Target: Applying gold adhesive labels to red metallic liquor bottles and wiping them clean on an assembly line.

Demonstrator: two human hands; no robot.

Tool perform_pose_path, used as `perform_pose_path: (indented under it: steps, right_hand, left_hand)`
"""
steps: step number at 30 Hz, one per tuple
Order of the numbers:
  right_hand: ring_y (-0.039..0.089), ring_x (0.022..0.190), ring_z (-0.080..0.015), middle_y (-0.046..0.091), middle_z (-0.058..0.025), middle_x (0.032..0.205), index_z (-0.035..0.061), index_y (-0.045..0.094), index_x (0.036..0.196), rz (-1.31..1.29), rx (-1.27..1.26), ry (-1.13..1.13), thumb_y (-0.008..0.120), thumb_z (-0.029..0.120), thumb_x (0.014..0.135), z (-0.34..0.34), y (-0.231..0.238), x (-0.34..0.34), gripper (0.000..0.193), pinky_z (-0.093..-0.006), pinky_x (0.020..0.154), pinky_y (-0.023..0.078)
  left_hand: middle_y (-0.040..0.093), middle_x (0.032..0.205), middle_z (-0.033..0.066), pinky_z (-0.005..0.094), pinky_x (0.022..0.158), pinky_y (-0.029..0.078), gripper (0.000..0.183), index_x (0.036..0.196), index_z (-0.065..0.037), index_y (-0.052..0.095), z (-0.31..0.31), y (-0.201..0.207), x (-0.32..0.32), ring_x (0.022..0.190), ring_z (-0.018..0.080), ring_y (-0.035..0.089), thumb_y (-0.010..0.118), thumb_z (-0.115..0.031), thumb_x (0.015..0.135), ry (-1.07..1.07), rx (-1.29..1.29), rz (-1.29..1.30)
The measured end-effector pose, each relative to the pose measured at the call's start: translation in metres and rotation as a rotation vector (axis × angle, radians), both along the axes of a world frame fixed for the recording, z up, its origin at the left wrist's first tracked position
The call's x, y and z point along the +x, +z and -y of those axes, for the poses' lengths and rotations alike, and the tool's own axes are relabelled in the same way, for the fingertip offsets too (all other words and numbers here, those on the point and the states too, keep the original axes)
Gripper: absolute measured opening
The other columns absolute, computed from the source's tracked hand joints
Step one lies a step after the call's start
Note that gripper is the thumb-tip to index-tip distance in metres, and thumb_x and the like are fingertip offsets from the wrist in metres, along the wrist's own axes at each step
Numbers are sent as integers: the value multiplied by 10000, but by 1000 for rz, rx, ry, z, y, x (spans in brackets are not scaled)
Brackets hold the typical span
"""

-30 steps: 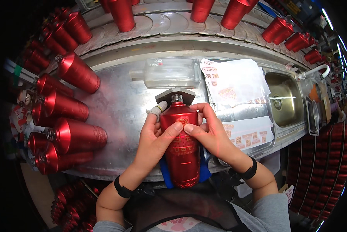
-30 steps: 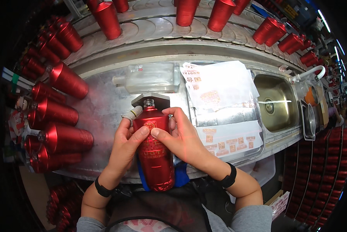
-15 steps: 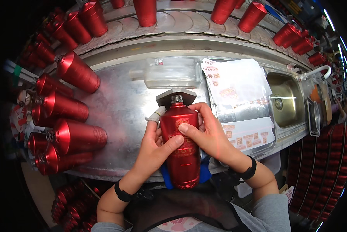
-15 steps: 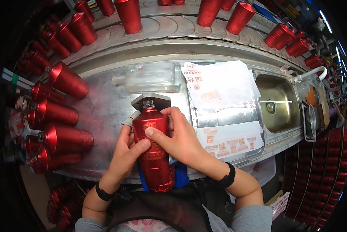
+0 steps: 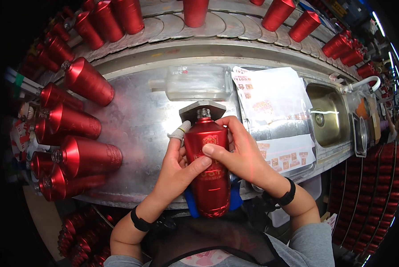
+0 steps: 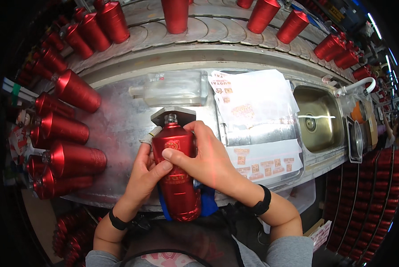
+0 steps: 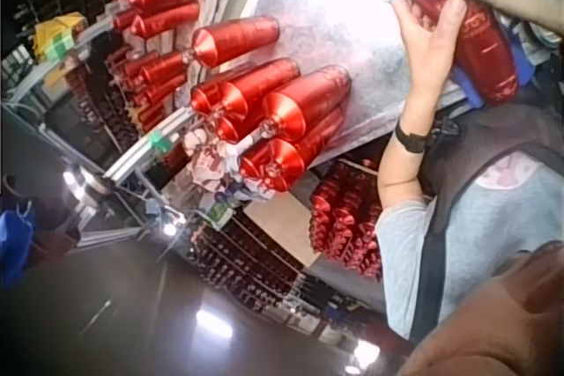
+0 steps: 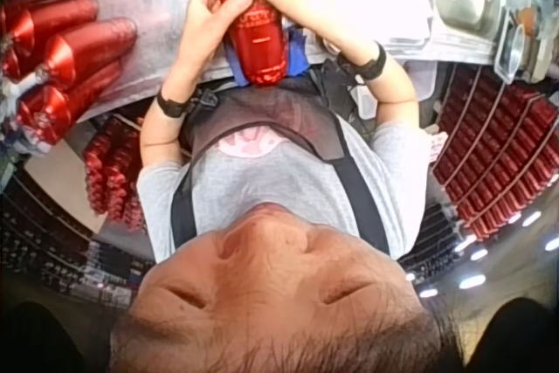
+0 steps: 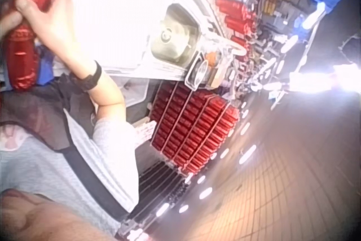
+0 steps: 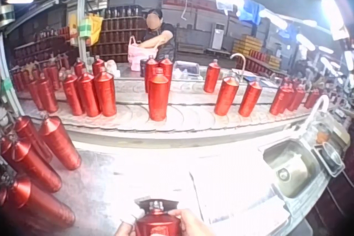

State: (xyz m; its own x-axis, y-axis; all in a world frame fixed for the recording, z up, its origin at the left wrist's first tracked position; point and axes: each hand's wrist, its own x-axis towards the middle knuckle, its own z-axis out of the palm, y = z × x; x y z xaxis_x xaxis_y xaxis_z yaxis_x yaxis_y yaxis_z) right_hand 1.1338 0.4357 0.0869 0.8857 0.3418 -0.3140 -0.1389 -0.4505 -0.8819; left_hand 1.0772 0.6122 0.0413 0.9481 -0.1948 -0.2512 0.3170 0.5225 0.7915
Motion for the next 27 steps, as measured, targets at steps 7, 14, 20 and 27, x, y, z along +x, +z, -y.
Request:
perform_pose_path:
  steps: [7,14,20,27]
  right_hand:
    - [631,973,-366,587,-285,1104,-56,466,1208,93,-102,24,686,505,878,0,0,-1,687,-427,844,504]
    - [624,969,-384,577,-286,1088,-44,469,1206,158,-86,43,618,479,936,1,-1,-2,608,-436,859,493]
    - [626,955,-337,591,-244,1061,-30,508,1177,174,-102,4,576,439,973,1,-7,-1,516,-401,859,483]
    - [591,918,-238,619,-165,991,-23,551,1164,-79,232,-106,607,401,969,9,-5,0,470,-340,829,477]
  left_hand:
    - [485,1392,181,366,1053,452,935,1554,-26,137,0,2,0,1267,225,528,767,-176,879,-12,-2,1]
    - [480,1395,176,366,1056,447,932,1553,-22,139,1,-1,-1,1266,221,526,766,-184,882,-11,5,12]
    - [479,1396,171,364,1059,442,929,1553,-21,146,0,-4,-1,1265,217,523,766,-193,883,-20,20,7]
    - [482,1408,180,353,1063,438,845,1543,-4,185,-6,2,1,1265,213,527,723,-179,916,28,9,17]
